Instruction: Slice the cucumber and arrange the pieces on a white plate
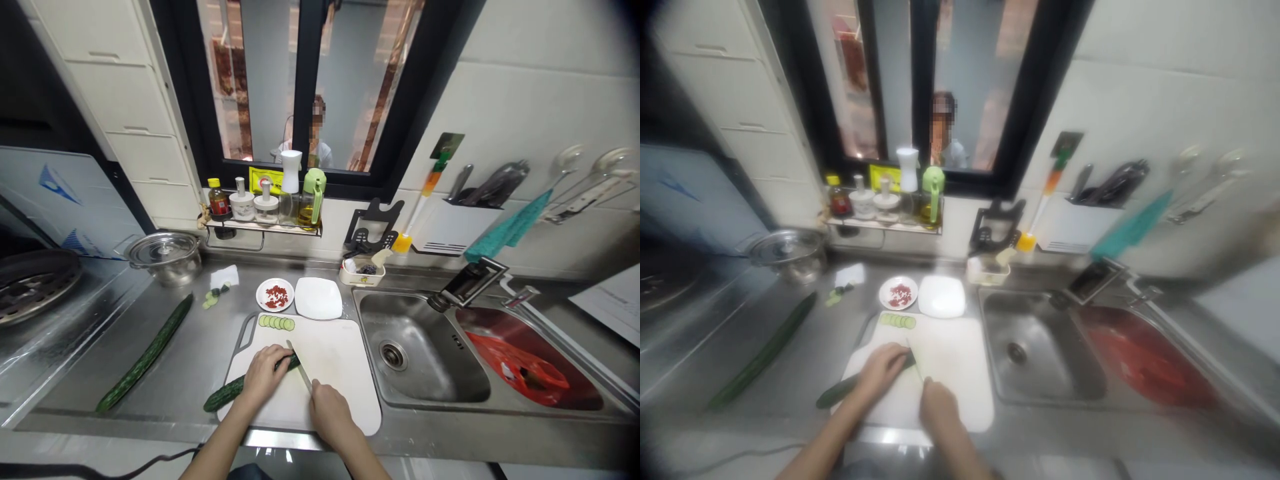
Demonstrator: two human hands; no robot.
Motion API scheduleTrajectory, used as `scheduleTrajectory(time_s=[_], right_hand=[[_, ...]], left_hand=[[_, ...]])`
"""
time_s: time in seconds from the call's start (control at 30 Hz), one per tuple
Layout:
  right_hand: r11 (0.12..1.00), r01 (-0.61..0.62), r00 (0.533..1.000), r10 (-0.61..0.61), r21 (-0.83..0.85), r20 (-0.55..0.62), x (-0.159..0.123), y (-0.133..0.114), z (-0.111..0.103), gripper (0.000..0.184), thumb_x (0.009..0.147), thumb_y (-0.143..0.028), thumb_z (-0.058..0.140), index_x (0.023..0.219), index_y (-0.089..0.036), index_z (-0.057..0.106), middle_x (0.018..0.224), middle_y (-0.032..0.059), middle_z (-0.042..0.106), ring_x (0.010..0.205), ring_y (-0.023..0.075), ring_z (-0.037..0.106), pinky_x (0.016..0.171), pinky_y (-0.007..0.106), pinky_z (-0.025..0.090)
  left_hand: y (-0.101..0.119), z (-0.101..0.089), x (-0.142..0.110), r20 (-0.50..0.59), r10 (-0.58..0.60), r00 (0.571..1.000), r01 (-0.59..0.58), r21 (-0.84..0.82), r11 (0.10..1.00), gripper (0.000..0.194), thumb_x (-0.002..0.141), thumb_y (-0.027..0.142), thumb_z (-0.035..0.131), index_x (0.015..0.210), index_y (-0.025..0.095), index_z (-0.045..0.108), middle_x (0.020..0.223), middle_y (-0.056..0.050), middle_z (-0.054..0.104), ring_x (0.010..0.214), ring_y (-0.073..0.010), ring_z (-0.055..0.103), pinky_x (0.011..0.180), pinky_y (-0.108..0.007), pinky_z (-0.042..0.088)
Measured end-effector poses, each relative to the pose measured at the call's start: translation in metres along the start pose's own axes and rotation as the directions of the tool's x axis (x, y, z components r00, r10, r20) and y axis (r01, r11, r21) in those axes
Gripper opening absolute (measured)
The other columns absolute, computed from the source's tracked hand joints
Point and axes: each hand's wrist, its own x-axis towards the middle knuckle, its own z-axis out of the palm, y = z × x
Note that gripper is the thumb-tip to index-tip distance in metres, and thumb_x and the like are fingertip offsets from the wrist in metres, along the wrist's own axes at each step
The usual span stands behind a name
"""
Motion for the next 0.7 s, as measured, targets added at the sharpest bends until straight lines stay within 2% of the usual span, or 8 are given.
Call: scheduleTrajectory(time_s=[0.2,0.53,0.7], right_hand=[[1.0,0.006,1.0,-0.006,0.027,-0.008,-0.004,0.004,-0.001,0.038,0.087,-0.006,0.035,0.114,-0.008,0.062,0.104,0.0186,0.069,0.1,0.0261,0.064,0.081,0.031,0.045],[1.0,0.01,1.0,-0.01,0.0,-0.004,0.019,-0.009,-0.009,0.041,0.088,-0.004,0.031,0.115,-0.008,0.061,0.106,0.0175,0.069,0.103,0.0255,0.064,0.084,0.031,0.046],[1.0,0.016,1.0,-0.016,-0.003,-0.007,0.019,-0.01,-0.01,0.039,0.088,-0.005,0.032,0.114,-0.009,0.061,0.106,0.0171,0.069,0.103,0.025,0.064,0.083,0.031,0.047]], left_hand=[[0.002,0.0,0.0,0.004,-0.02,1.0,0.02,-0.002,1.0,0.027,0.091,0.031,0.044,0.103,0.027,0.068,0.099,-0.004,0.068,0.094,-0.0202,0.059,0.087,-0.034,0.044],[0.002,0.0,0.0,-0.004,-0.008,1.0,0.009,0.019,1.0,0.027,0.091,0.03,0.044,0.104,0.028,0.068,0.1,-0.003,0.068,0.094,-0.0202,0.059,0.087,-0.033,0.044],[0.001,0.0,0.001,0.002,-0.007,1.0,0.007,0.022,1.0,0.027,0.091,0.03,0.044,0.104,0.027,0.068,0.099,-0.003,0.068,0.094,-0.0201,0.059,0.086,-0.033,0.044]])
